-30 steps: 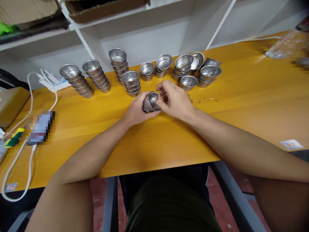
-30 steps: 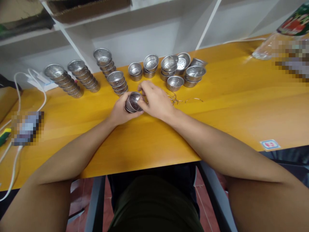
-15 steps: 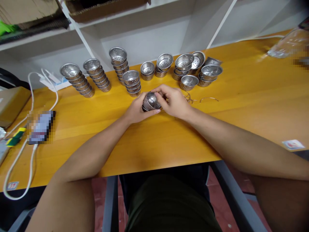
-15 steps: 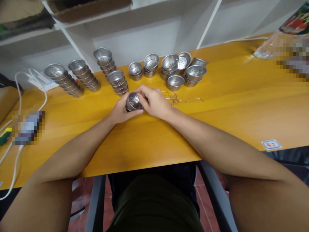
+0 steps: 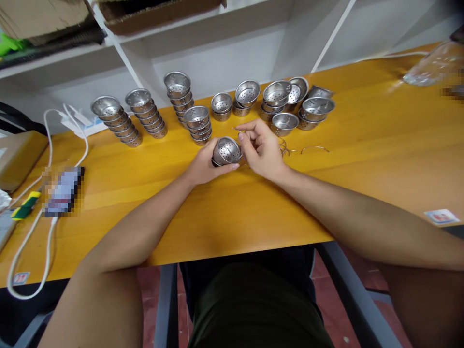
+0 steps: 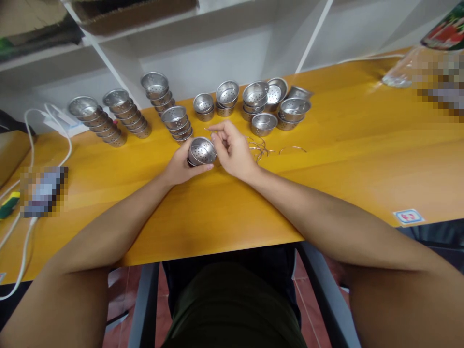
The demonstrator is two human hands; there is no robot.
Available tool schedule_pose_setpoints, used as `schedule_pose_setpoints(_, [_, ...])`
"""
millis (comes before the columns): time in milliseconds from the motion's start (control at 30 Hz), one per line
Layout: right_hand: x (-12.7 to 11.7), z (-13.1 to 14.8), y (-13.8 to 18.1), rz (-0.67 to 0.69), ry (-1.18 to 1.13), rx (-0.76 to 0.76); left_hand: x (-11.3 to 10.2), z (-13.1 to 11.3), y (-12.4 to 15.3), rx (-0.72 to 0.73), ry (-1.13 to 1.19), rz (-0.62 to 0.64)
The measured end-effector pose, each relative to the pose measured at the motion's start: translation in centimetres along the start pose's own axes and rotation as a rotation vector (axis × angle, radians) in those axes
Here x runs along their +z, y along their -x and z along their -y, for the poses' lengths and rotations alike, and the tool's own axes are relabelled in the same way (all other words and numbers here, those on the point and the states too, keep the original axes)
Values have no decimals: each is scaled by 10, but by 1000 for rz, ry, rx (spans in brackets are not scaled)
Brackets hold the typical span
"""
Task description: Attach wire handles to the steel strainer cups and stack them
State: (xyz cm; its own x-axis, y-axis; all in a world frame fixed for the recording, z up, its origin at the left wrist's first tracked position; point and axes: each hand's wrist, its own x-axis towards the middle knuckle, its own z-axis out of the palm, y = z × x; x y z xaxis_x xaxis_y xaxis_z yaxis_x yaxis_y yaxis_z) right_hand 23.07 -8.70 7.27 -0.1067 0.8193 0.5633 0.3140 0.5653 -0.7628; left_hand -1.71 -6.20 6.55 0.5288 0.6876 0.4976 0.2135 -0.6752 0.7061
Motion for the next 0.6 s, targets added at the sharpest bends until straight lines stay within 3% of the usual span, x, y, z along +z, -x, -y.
schedule_pose_setpoints(133, [-19,-11,-12,-68,107,13,0,0,1,2,-21,7])
schedule_pose_setpoints(367, [-76,-36,-34,362,323,-49,0,9,0,-103,119,-54])
schedule_pose_setpoints(467, [-77,-30,-34,364,385,-178,-2,10,-1,-145,195,-48])
schedule_pose_setpoints(600, [-62,-14,-24,409,193,-286,-6,5,-2,-138,240,18])
